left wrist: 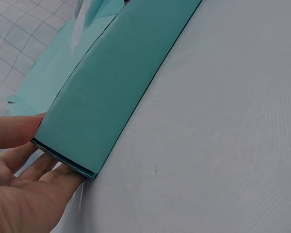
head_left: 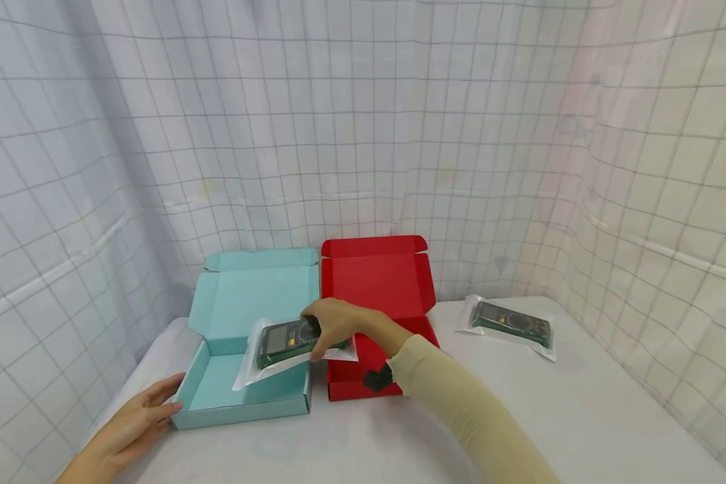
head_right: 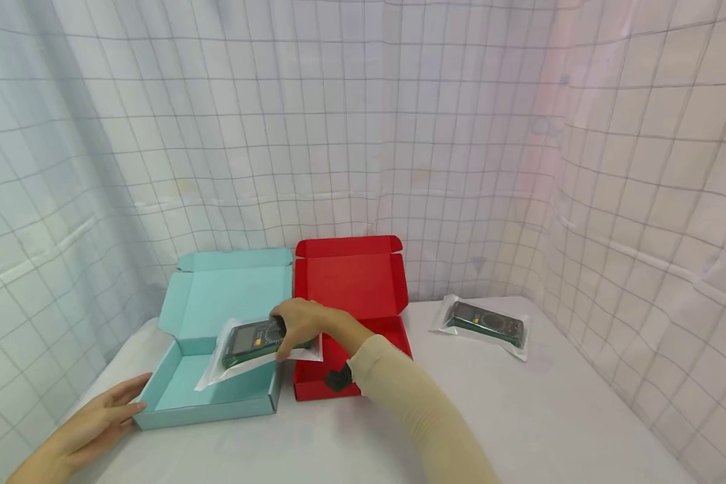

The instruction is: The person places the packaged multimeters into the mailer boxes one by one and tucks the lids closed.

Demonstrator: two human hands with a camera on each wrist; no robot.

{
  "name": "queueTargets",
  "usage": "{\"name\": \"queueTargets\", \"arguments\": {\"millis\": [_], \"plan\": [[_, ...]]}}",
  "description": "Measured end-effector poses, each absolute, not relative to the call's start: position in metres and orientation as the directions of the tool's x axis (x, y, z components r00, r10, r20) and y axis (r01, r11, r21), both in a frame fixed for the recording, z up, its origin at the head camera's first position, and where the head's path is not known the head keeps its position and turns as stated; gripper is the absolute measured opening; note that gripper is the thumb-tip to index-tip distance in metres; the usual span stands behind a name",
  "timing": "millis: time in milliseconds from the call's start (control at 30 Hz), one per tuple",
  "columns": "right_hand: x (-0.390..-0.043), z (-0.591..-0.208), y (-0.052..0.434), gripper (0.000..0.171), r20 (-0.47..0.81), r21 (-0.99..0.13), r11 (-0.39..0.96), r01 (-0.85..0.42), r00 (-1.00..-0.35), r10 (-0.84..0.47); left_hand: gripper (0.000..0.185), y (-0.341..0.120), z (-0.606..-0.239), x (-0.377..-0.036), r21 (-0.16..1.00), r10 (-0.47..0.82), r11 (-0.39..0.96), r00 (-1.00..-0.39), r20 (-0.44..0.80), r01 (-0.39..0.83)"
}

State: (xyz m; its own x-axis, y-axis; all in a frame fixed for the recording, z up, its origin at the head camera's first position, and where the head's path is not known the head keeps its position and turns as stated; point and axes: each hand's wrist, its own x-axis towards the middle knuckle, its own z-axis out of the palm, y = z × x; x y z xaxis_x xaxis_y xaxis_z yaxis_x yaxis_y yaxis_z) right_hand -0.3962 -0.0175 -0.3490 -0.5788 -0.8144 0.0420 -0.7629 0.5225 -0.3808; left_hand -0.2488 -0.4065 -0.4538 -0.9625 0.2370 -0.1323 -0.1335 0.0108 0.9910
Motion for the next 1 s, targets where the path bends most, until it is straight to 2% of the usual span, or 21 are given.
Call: {"name": "queueTargets", "arguments": {"millis": [367, 533, 733, 1000], "plan": [[-0.392, -0.366, -0.050, 0.079, 0.029, -0.343, 0.541, -0.768, -0.585, -0.811, 0.079, -0.405, -0.455, -0.248, 0.993, 0.217, 0.005, -0.969, -0.118, -0.119], [-0.391, -0.371, -0.066, 0.073, 0.023, -0.322, 0.534, -0.782, -0.570, -0.821, 0.077, -0.403, -0.454, -0.247, 0.994, 0.212, 0.013, -0.971, -0.110, -0.110], [-0.384, -0.376, -0.083, 0.077, -0.019, -0.276, 0.578, -0.768, -0.597, -0.802, 0.077, -0.402, -0.454, -0.246, 0.995, 0.241, 0.013, -0.965, -0.099, -0.099], [-0.378, -0.382, -0.104, 0.065, -0.022, -0.222, 0.593, -0.774, -0.604, -0.797, 0.076, -0.401, -0.455, -0.243, 0.998, 0.217, 0.019, -0.974, -0.067, -0.064]]}}
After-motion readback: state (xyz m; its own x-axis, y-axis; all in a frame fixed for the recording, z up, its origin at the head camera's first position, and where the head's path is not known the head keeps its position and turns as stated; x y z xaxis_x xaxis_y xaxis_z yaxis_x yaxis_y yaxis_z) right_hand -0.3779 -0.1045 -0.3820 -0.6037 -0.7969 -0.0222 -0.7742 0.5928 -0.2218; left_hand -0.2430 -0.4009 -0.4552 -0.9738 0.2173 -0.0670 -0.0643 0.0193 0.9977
